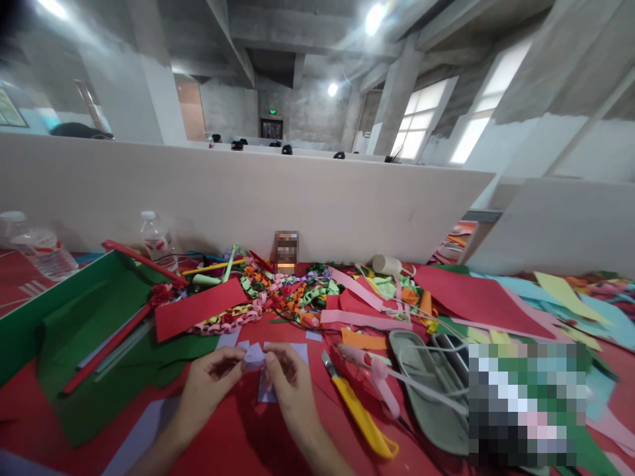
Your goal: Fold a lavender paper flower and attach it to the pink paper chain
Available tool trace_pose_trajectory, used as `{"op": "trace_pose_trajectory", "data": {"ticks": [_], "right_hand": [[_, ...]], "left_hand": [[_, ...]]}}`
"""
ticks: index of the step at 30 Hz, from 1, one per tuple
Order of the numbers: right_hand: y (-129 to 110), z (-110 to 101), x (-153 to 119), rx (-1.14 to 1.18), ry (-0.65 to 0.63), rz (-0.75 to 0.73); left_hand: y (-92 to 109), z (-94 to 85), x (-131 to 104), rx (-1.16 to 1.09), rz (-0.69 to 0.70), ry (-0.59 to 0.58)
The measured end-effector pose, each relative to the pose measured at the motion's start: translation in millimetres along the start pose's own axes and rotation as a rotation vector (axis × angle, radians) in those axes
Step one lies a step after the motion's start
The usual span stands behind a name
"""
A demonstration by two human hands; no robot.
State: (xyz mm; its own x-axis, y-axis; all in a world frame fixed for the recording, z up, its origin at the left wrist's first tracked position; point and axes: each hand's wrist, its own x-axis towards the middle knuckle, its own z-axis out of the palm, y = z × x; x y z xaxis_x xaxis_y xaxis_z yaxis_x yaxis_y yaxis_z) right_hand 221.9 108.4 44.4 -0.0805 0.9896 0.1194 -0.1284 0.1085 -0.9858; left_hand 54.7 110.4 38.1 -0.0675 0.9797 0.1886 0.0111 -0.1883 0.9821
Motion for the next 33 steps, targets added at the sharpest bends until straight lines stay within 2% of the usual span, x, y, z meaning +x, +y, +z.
{"op": "trace_pose_trajectory", "data": {"ticks": [4,9,13,16,23,28,33], "right_hand": [[0,-3,1,0.02,-0.015,0.035],[-2,-4,2,0.017,-0.065,0.124],[-7,-4,1,-0.005,-0.097,0.099],[-10,-5,-1,-0.077,-0.123,0.041],[-17,-5,-7,-0.393,-0.12,-0.25],[-19,-6,-10,-0.422,-0.167,-0.314],[-17,-5,-10,-0.448,-0.106,-0.354]], "left_hand": [[8,-0.2,-5,0.123,0.078,-0.054],[20,0.3,-9,0.236,0.18,-0.176],[18,0.9,-8,0.197,0.146,-0.146],[15,0.5,-7,0.144,0.119,-0.097],[17,-0.3,-9,0.145,0.134,-0.04],[24,-2.3,-11,0.203,0.204,0.035],[27,-3.3,-12,0.196,0.193,0.003]]}}
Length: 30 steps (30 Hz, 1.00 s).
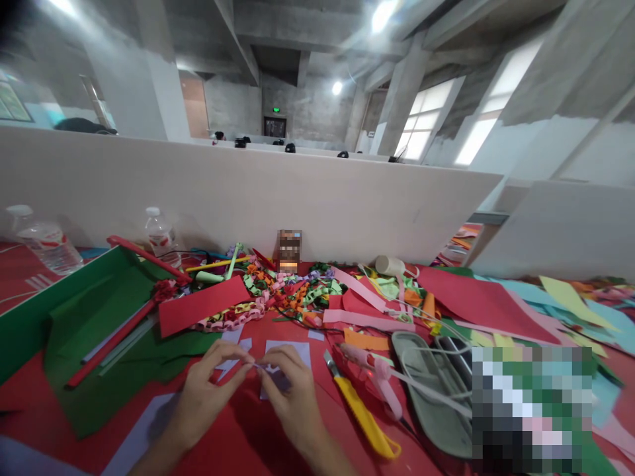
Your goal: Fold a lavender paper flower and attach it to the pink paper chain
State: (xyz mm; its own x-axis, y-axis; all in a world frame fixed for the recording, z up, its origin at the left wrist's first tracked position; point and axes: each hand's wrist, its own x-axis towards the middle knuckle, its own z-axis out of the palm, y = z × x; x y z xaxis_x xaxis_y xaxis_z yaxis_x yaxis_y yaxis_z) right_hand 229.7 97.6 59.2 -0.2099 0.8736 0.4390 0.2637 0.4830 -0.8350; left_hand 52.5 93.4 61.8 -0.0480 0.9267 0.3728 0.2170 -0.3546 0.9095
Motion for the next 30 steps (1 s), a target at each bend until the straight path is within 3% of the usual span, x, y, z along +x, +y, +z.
{"op": "trace_pose_trajectory", "data": {"ticks": [8,22,30], "right_hand": [[0.6,-1.2,1.6,-0.003,0.026,0.024],[1.2,-2.6,-2.1,-0.071,-0.008,-0.085],[7.0,-2.1,-2.2,-0.082,-0.009,-0.096]], "left_hand": [[-7.0,0.9,2.5,0.014,0.062,-0.071],[-5.4,-2.0,-1.0,0.153,0.22,-0.098],[-6.6,0.2,-1.8,0.115,0.188,-0.135]]}}
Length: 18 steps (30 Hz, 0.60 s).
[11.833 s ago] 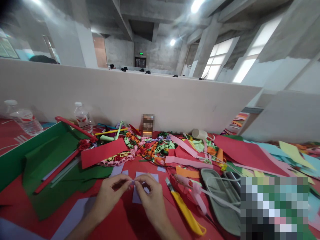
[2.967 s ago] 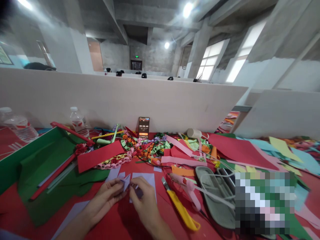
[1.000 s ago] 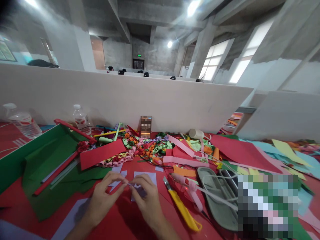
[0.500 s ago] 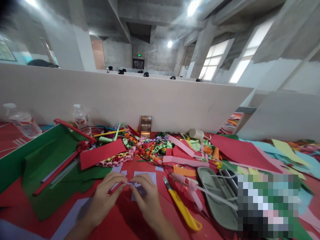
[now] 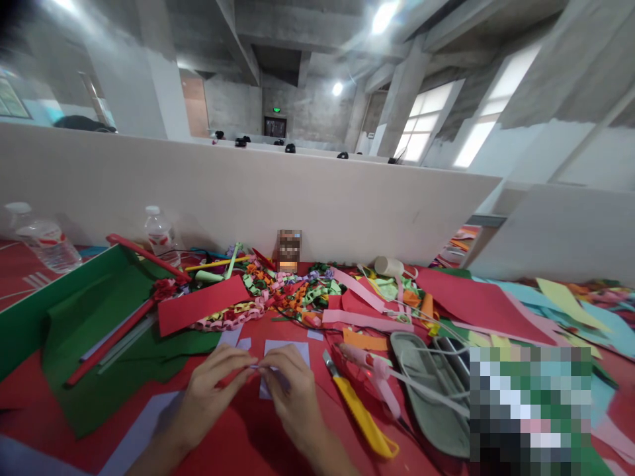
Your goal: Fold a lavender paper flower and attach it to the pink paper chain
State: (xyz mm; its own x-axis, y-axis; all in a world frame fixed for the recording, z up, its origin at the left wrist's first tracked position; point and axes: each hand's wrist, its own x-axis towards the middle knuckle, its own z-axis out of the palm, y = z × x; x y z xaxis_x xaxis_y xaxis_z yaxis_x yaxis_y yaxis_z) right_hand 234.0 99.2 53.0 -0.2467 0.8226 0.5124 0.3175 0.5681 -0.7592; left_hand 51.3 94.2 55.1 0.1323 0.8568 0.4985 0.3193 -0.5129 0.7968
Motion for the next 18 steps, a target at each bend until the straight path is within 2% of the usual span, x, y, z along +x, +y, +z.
{"op": "trace_pose_trajectory", "data": {"ticks": [6,15,18], "right_hand": [[1.2,2.1,-1.8,-0.031,0.005,0.01],[-2.5,0.0,2.6,-0.032,-0.007,0.033],[-1.9,0.4,3.5,0.008,-0.007,0.078]], "left_hand": [[-1.1,0.5,-0.3,0.052,0.008,0.002],[-0.3,1.3,0.5,0.001,-0.013,-0.031],[-3.7,3.4,1.1,-0.023,-0.065,-0.021]]}}
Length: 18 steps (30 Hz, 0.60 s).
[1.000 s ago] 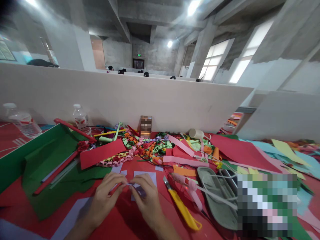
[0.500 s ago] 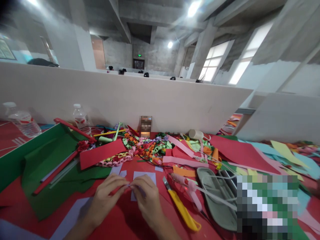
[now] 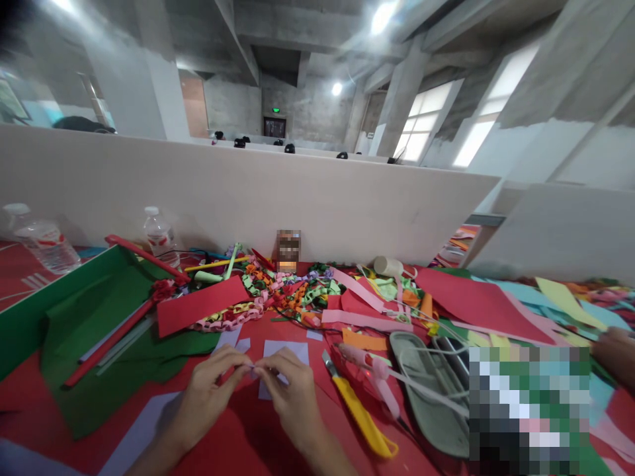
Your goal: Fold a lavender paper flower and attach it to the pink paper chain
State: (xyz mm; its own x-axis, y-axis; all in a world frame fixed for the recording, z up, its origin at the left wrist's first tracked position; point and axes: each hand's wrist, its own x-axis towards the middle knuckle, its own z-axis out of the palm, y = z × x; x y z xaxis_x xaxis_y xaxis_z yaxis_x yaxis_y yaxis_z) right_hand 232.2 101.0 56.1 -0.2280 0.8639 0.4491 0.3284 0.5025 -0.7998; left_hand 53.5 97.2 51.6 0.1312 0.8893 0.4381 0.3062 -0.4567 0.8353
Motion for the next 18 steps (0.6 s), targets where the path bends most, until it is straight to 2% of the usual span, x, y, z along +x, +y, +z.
{"op": "trace_pose_trajectory", "data": {"ticks": [5,8,13,18], "right_hand": [[6,3,0,0.163,0.122,0.168],[6,6,0,0.201,0.116,0.207],[3,12,0,0.275,0.039,0.261],[7,14,0,0.365,0.087,0.27]], "left_hand": [[-11,7.3,3,-0.211,-0.271,0.142],[-15,10.4,5,-0.373,-0.369,0.206],[-16,12.9,4,-0.474,-0.357,0.204],[-18,15.5,2,-0.541,-0.329,0.19]]}}
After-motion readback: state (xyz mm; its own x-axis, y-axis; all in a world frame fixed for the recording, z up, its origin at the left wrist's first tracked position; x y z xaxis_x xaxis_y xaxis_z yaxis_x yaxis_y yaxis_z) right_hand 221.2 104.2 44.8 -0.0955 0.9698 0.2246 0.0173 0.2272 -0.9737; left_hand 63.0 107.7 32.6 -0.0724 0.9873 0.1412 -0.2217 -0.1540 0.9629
